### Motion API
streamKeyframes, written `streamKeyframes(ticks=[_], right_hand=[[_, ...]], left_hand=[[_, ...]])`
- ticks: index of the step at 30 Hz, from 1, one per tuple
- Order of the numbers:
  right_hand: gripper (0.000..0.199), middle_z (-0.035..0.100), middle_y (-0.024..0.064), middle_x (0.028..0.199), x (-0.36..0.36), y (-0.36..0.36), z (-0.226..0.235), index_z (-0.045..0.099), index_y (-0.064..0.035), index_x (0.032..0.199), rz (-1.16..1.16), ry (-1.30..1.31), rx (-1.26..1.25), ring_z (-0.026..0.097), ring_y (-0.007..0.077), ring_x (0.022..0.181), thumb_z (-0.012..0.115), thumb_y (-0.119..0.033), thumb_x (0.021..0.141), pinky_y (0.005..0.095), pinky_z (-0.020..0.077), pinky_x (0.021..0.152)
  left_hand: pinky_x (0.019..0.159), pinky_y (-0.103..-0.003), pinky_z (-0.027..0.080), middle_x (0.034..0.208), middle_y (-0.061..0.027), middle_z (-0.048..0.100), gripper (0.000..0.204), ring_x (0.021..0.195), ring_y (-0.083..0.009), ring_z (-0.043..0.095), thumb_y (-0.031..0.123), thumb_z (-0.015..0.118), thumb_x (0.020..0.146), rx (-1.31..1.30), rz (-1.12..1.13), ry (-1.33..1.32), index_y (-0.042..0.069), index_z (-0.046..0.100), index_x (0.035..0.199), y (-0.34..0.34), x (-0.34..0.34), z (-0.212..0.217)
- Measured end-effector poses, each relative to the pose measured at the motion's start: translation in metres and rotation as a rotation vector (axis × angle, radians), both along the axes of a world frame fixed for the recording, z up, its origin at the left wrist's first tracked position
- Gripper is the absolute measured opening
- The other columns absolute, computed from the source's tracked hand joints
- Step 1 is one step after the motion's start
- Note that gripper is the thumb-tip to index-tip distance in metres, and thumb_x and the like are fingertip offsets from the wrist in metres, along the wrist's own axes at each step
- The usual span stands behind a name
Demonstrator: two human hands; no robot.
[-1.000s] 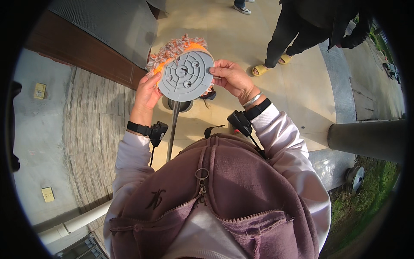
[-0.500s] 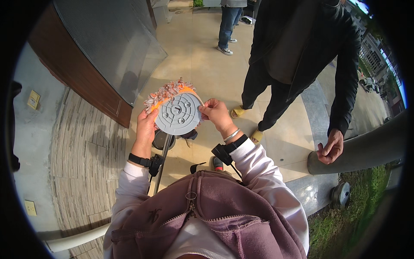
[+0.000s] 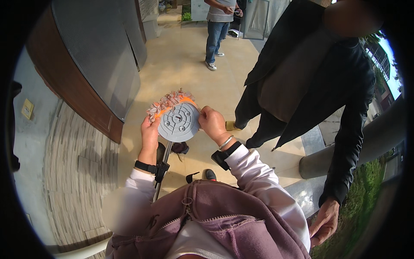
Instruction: The person removes a mop head from a bucket, wrings it out, and attaches it to a mop handle. They then carry the assembled mop into a room and place it against a window.
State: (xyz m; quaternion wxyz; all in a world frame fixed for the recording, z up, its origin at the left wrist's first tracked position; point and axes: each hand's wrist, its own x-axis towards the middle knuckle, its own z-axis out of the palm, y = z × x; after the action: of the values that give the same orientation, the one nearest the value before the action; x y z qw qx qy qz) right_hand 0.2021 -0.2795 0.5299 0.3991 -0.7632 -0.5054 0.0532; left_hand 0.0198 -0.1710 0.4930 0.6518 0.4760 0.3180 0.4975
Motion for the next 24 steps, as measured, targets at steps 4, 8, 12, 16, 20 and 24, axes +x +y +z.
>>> streamKeyframes(ticks=[4, 8, 12, 16, 20, 24], right_hand=[[0.008, 0.057, 0.0158, 0.062, -0.004, 0.001, 0.006, 0.052, -0.0043, 0.075, -0.050, -0.140, -0.098, 0.056, 0.0339, 0.060, 0.054, -0.010, 0.070, 0.0407, 0.0444, 0.055], [0.010, 0.057, 0.0157, 0.063, -0.011, -0.002, 0.009, 0.051, -0.0047, 0.076, -0.093, -0.167, -0.086, 0.056, 0.0345, 0.060, 0.054, -0.010, 0.068, 0.0410, 0.0448, 0.055], [0.018, 0.060, 0.0109, 0.067, -0.015, -0.009, 0.009, 0.051, -0.0059, 0.087, -0.081, -0.071, -0.048, 0.059, 0.0292, 0.064, 0.054, -0.008, 0.069, 0.0367, 0.0470, 0.058], [0.021, 0.060, 0.0094, 0.072, -0.016, -0.014, 0.009, 0.053, -0.0081, 0.090, -0.001, -0.083, 0.071, 0.059, 0.0277, 0.065, 0.054, -0.008, 0.069, 0.0350, 0.0476, 0.058], [0.012, 0.058, 0.0087, 0.073, -0.023, -0.019, 0.008, 0.057, -0.0092, 0.080, -0.018, -0.170, 0.206, 0.058, 0.0284, 0.063, 0.056, -0.008, 0.068, 0.0362, 0.0477, 0.057], [0.010, 0.059, 0.0086, 0.073, -0.029, -0.026, 0.004, 0.058, -0.0088, 0.077, -0.058, -0.108, 0.309, 0.058, 0.0286, 0.065, 0.057, -0.008, 0.067, 0.0362, 0.0478, 0.057]], left_hand=[[0.076, -0.023, 0.039, 0.092, -0.0026, 0.056, 0.019, 0.082, -0.0088, 0.049, 0.004, 0.052, 0.083, 0.027, -0.037, -0.009, -0.003, 0.052, 0.101, 0.004, 0.000, -0.001], [0.075, -0.022, 0.039, 0.093, -0.0033, 0.057, 0.018, 0.081, -0.0087, 0.050, 0.003, 0.051, 0.084, -0.058, -0.091, -0.056, -0.003, 0.052, 0.101, 0.005, -0.003, -0.001], [0.074, -0.023, 0.042, 0.096, -0.0059, 0.058, 0.019, 0.083, -0.0110, 0.053, 0.003, 0.049, 0.085, -0.057, -0.116, -0.055, -0.003, 0.051, 0.103, 0.005, -0.004, 0.004], [0.072, -0.025, 0.045, 0.100, -0.0085, 0.058, 0.023, 0.084, -0.0145, 0.056, 0.005, 0.049, 0.085, -0.081, -0.124, -0.031, -0.003, 0.050, 0.106, 0.001, -0.005, 0.013], [0.066, -0.028, 0.048, 0.102, -0.0102, 0.057, 0.028, 0.084, -0.0170, 0.058, 0.007, 0.050, 0.085, -0.032, -0.146, -0.041, -0.001, 0.048, 0.111, -0.006, -0.009, 0.028], [0.062, -0.029, 0.049, 0.103, -0.0105, 0.057, 0.029, 0.084, -0.0173, 0.059, 0.009, 0.048, 0.085, -0.083, -0.172, 0.076, 0.001, 0.047, 0.114, -0.013, -0.016, 0.043]])
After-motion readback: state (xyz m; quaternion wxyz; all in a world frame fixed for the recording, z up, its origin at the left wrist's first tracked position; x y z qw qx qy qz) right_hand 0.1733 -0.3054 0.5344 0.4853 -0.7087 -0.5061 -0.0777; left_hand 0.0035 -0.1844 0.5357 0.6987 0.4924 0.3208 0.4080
